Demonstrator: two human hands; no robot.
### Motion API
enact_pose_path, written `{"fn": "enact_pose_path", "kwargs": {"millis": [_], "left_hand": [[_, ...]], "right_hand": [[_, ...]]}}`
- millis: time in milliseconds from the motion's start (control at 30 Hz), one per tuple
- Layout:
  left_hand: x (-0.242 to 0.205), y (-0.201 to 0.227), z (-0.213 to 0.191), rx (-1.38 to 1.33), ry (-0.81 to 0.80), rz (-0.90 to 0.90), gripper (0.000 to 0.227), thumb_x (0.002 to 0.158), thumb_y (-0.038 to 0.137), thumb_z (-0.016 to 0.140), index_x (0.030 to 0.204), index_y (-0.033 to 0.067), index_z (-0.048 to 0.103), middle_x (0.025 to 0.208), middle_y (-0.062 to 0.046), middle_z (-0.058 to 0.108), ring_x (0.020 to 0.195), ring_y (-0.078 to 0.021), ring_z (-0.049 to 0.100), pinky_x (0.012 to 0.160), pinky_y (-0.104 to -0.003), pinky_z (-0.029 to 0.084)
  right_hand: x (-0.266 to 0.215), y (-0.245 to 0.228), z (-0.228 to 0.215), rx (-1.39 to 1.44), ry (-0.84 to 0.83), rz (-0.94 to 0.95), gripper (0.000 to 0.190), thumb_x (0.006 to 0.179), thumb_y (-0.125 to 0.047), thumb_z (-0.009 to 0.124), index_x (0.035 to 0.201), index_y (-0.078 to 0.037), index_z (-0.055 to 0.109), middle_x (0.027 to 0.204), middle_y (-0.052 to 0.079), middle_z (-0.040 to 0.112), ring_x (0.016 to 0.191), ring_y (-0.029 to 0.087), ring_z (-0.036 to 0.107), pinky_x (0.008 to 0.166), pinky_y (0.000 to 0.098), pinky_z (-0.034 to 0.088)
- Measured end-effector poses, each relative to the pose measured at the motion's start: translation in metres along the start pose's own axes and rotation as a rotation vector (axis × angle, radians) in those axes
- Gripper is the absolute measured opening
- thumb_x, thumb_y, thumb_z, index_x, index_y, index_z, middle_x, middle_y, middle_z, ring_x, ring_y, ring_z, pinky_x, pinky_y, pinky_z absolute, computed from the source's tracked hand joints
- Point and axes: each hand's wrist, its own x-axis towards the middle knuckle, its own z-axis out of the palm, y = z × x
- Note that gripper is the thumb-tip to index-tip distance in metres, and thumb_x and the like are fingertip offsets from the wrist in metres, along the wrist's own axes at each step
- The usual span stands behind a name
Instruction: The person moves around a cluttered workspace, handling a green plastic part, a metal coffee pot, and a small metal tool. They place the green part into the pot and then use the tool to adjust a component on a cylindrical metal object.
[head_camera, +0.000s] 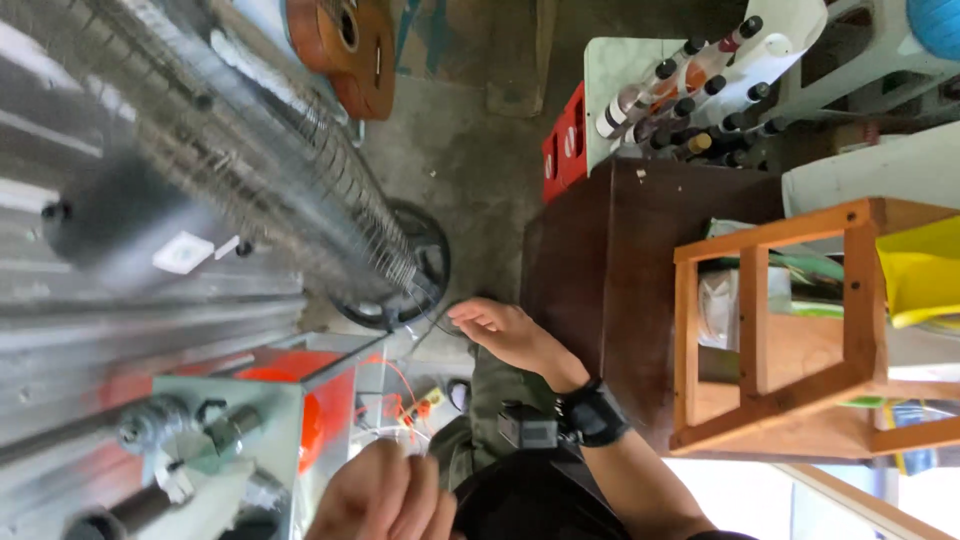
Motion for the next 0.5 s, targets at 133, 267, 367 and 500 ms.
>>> {"fn": "enact_pose_path", "kwargs": {"millis": [133,267,367,500], "left_hand": [[0.073,0.004,0.004,-0.206,0.614,-0.213,0.02,0.109,0.024,0.058,0.095,0.0102,0.053,0.083,-0.002,0.052,0.071,-0.0202,0.052,0.067,-0.043,0.048],[0.105,-0.017,-0.075,-0.318,0.74,-0.3,0.018,0.099,0.028,0.058,0.106,0.0113,0.06,0.094,-0.003,0.064,0.075,-0.02,0.062,0.075,-0.042,0.054],[0.117,-0.018,-0.128,-0.293,0.862,-0.309,0.018,0.097,0.027,0.06,0.106,0.0121,0.064,0.095,-0.004,0.069,0.075,-0.0213,0.064,0.075,-0.044,0.056],[0.126,-0.027,-0.194,-0.294,0.965,-0.243,0.016,0.097,0.025,0.061,0.105,0.0116,0.067,0.091,-0.004,0.071,0.074,-0.022,0.065,0.076,-0.042,0.056]], "right_hand": [[0.017,0.007,-0.035,0.105,0.053,-0.096,0.028,0.103,-0.022,0.06,0.124,-0.005,0.067,0.115,0.007,0.076,0.107,0.015,0.072,0.093,0.0303,0.057],[0.042,0.025,-0.075,0.187,0.13,-0.108,0.029,0.103,-0.021,0.06,0.125,-0.004,0.067,0.113,0.007,0.076,0.106,0.014,0.071,0.091,0.0304,0.056],[0.072,0.019,-0.096,0.209,0.166,-0.148,0.028,0.102,-0.019,0.061,0.124,-0.003,0.067,0.112,0.008,0.076,0.105,0.014,0.071,0.091,0.03,0.056],[0.08,-0.001,-0.125,0.165,0.179,-0.102,0.027,0.1,-0.017,0.06,0.123,-0.003,0.067,0.111,0.007,0.076,0.102,0.015,0.071,0.089,0.0295,0.056]]}}
